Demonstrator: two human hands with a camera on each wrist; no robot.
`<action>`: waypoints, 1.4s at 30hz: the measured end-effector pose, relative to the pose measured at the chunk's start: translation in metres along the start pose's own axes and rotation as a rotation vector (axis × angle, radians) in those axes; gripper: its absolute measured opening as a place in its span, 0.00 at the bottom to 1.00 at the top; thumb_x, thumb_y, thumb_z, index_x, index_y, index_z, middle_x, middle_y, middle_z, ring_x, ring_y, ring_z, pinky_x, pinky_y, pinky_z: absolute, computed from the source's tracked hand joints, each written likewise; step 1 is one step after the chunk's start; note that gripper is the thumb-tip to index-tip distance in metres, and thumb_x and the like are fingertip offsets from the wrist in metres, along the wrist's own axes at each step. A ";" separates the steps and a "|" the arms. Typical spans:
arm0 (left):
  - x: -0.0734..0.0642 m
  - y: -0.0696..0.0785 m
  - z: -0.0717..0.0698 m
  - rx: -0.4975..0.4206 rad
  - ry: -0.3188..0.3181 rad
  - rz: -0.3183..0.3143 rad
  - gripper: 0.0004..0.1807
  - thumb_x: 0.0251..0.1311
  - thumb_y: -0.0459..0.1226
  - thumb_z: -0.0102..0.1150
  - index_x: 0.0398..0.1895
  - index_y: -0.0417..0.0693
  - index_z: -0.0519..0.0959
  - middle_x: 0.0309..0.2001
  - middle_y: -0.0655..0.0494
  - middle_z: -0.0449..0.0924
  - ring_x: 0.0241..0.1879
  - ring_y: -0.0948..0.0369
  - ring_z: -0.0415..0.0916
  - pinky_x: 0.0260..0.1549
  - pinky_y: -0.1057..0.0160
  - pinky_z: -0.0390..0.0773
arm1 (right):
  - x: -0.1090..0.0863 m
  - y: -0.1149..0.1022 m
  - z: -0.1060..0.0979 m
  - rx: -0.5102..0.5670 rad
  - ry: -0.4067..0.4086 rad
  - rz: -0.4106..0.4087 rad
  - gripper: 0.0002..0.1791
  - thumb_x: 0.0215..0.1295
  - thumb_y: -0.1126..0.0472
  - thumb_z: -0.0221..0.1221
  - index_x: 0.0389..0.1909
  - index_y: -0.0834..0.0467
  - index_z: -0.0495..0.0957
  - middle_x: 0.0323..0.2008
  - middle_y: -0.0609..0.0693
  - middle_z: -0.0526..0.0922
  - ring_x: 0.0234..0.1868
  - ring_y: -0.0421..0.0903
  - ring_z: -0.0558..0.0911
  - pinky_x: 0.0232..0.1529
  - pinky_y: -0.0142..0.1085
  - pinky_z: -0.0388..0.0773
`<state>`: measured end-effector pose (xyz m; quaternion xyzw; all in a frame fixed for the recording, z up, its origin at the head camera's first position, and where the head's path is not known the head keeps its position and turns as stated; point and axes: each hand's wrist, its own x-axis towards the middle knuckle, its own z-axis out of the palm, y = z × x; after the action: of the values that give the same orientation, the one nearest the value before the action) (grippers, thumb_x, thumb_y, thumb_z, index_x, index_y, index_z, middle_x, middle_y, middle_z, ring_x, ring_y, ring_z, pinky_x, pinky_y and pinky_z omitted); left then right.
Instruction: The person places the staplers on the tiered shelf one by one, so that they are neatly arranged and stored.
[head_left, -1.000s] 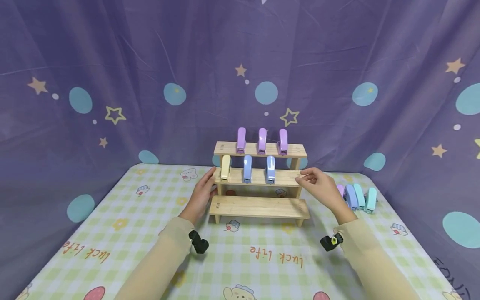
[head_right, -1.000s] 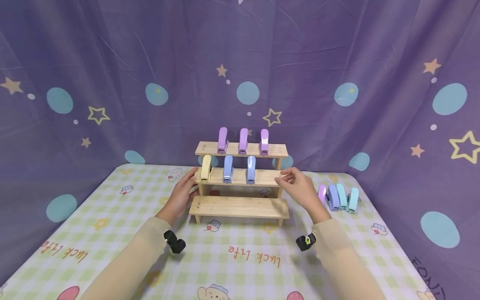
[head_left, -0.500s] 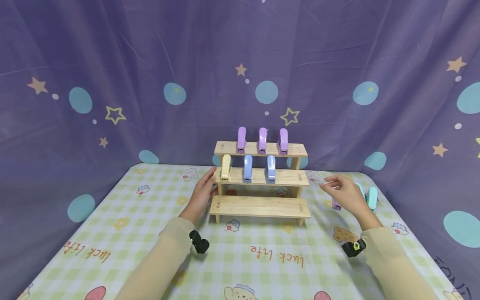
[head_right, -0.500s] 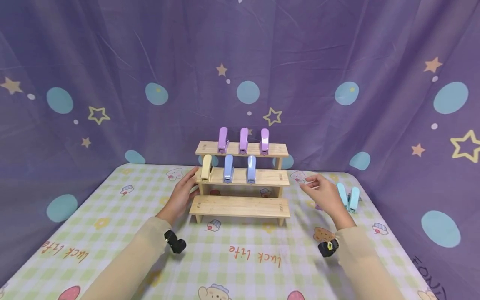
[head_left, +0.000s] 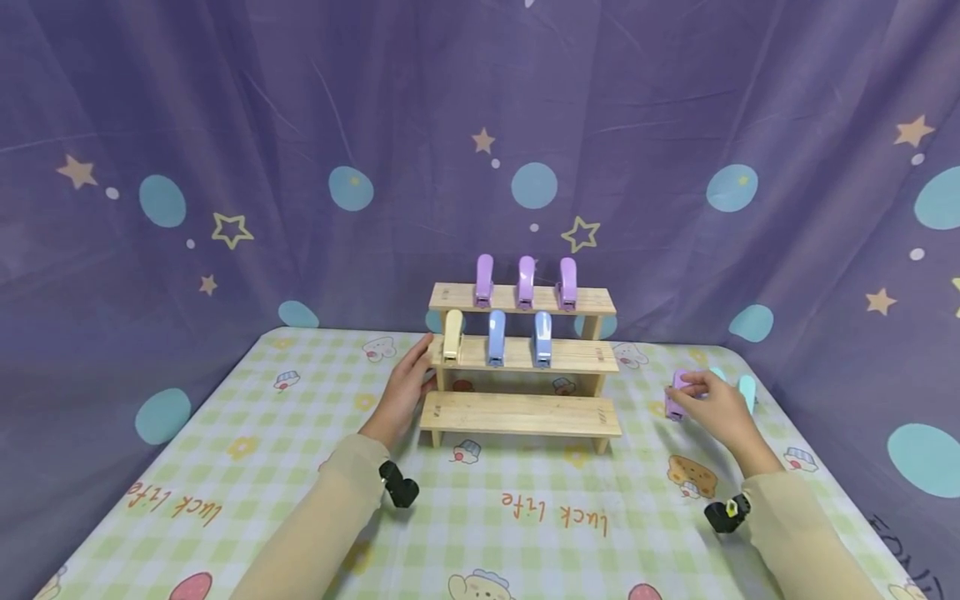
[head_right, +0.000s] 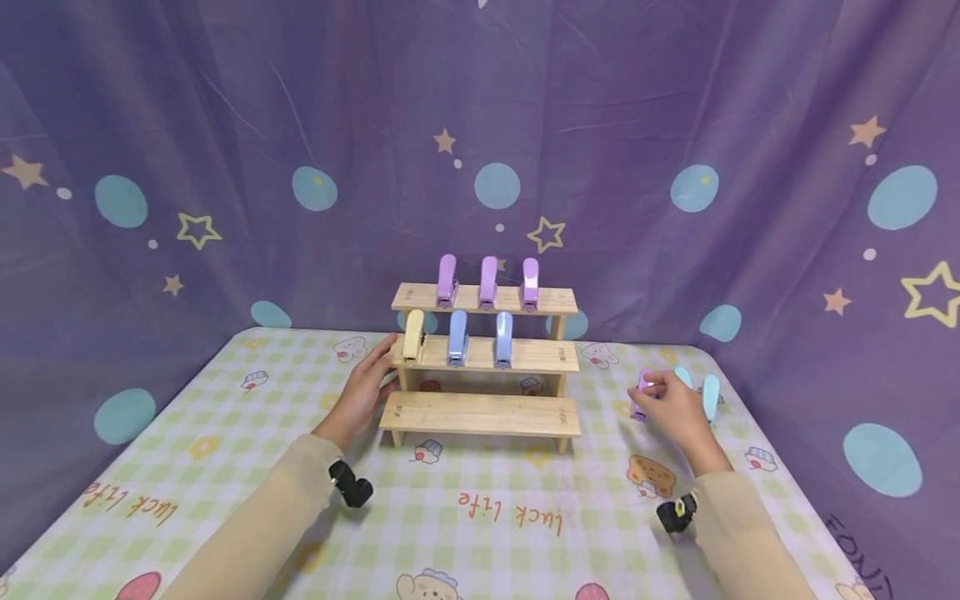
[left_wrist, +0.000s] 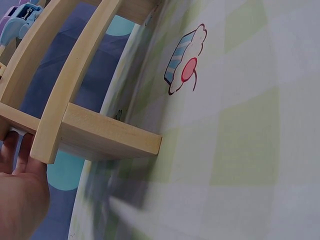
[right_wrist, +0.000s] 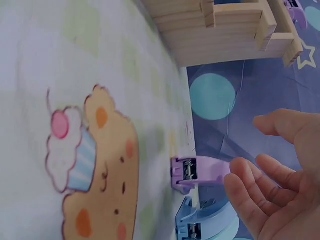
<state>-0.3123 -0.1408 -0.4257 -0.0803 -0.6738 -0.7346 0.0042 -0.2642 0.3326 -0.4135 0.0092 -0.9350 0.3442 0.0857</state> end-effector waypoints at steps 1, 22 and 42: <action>0.000 0.000 0.000 0.002 -0.003 0.003 0.29 0.81 0.45 0.39 0.81 0.57 0.53 0.75 0.54 0.59 0.70 0.51 0.62 0.67 0.53 0.67 | 0.000 0.002 0.000 -0.004 -0.003 0.002 0.33 0.72 0.46 0.59 0.62 0.70 0.70 0.51 0.68 0.81 0.51 0.66 0.79 0.46 0.55 0.79; 0.000 0.001 0.002 0.003 -0.004 0.014 0.29 0.81 0.45 0.40 0.81 0.56 0.53 0.75 0.54 0.59 0.70 0.51 0.63 0.67 0.53 0.68 | 0.003 0.019 0.003 -0.068 -0.021 0.038 0.35 0.70 0.49 0.61 0.61 0.75 0.68 0.49 0.71 0.81 0.52 0.71 0.78 0.50 0.60 0.76; 0.002 -0.001 0.001 -0.015 0.003 0.005 0.29 0.81 0.44 0.40 0.81 0.54 0.53 0.75 0.52 0.59 0.70 0.50 0.63 0.67 0.52 0.68 | 0.019 0.027 0.021 0.056 -0.119 0.131 0.36 0.70 0.60 0.58 0.66 0.82 0.57 0.48 0.74 0.79 0.29 0.44 0.85 0.30 0.36 0.85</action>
<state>-0.3141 -0.1400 -0.4266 -0.0809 -0.6680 -0.7397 0.0066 -0.2877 0.3401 -0.4431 -0.0289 -0.9269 0.3741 0.0068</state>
